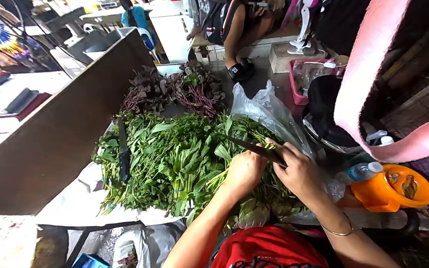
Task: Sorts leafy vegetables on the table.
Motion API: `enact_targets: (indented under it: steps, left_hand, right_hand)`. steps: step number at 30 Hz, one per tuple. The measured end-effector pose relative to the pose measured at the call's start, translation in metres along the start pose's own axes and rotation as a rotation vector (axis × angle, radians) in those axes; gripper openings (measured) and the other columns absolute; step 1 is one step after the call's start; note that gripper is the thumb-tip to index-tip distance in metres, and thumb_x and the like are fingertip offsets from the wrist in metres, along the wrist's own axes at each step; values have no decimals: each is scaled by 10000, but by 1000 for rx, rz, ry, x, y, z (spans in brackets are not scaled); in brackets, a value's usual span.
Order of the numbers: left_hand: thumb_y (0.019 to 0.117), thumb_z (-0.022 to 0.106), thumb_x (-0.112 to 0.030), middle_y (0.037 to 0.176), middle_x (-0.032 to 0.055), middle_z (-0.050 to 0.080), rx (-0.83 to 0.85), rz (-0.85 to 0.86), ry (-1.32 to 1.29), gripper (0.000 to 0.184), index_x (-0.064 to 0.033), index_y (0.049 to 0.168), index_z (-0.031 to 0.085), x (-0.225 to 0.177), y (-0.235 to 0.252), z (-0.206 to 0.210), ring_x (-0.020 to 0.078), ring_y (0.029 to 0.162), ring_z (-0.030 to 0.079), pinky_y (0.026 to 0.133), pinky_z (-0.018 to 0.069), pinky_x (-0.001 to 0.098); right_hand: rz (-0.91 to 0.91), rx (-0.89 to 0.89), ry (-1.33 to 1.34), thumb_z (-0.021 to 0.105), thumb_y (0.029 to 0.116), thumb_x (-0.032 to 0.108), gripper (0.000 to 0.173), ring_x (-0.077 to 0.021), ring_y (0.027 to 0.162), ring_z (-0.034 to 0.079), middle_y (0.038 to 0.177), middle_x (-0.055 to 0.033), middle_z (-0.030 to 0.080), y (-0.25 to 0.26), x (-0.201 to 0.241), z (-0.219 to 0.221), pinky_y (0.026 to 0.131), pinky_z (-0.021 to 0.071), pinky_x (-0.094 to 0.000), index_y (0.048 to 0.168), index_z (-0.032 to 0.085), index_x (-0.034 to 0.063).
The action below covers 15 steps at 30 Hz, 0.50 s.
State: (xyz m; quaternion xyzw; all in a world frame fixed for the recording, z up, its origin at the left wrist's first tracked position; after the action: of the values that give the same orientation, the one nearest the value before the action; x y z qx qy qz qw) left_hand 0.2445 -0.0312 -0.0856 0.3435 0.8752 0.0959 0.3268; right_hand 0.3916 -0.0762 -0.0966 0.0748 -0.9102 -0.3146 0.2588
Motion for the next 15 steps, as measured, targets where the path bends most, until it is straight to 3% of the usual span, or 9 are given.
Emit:
enact_targets:
  steps: [6,8,10,13,15]
  left_hand:
    - [1055,472,-165,709,115,600,-14,28,-148,276,14,931,642,0,2,-9,254,665,635,621,525,436]
    - [1081,458,-206,682,91,565,-7,20,-207,310,16,953,631,2,-3,-14,214,614,586,594,508,400]
    - [1087,445,-235,670,73,543,-33,51,-191,328,8,955,621,2,-10,-26,182,586,555,575,495,359]
    - [1085,476,-243,752,153,625,-41,33,-82,344,47,1028,651,3,-7,-29,289,679,651,657,553,453]
    - [1080,488,-261,813,160,654,-53,53,-19,339,33,1046,654,4,-6,-27,302,731,679,691,570,463]
  right_hand:
    - [-24,-64,58,646,864,112,387,-247,652,644,844,-138,687,9,-15,10,581,541,-402,1235,756,102]
    - [102,78,57,634,941,117,366,-344,835,719,1003,-176,736,2,-55,22,736,588,-548,1297,715,106]
    - [234,132,22,578,994,134,358,-410,1016,718,1150,-208,734,-10,-96,29,893,549,-619,1330,689,80]
    - [191,78,38,614,972,128,340,-397,1011,723,1123,-216,740,3,-73,6,897,557,-579,1283,707,28]
    - [154,82,81,630,963,146,335,-364,973,725,1074,-199,746,13,-46,-3,871,566,-551,1269,720,45]
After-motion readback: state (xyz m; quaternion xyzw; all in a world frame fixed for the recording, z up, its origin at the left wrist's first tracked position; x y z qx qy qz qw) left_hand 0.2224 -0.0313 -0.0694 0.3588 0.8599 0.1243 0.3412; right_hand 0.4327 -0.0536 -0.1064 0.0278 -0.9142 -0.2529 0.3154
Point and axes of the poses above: each hand's wrist, its own y-axis towards the middle knuckle, its own z-axis out of the palm, x = y × z, the point moved 2 cm from there along y, towards the middle knuckle
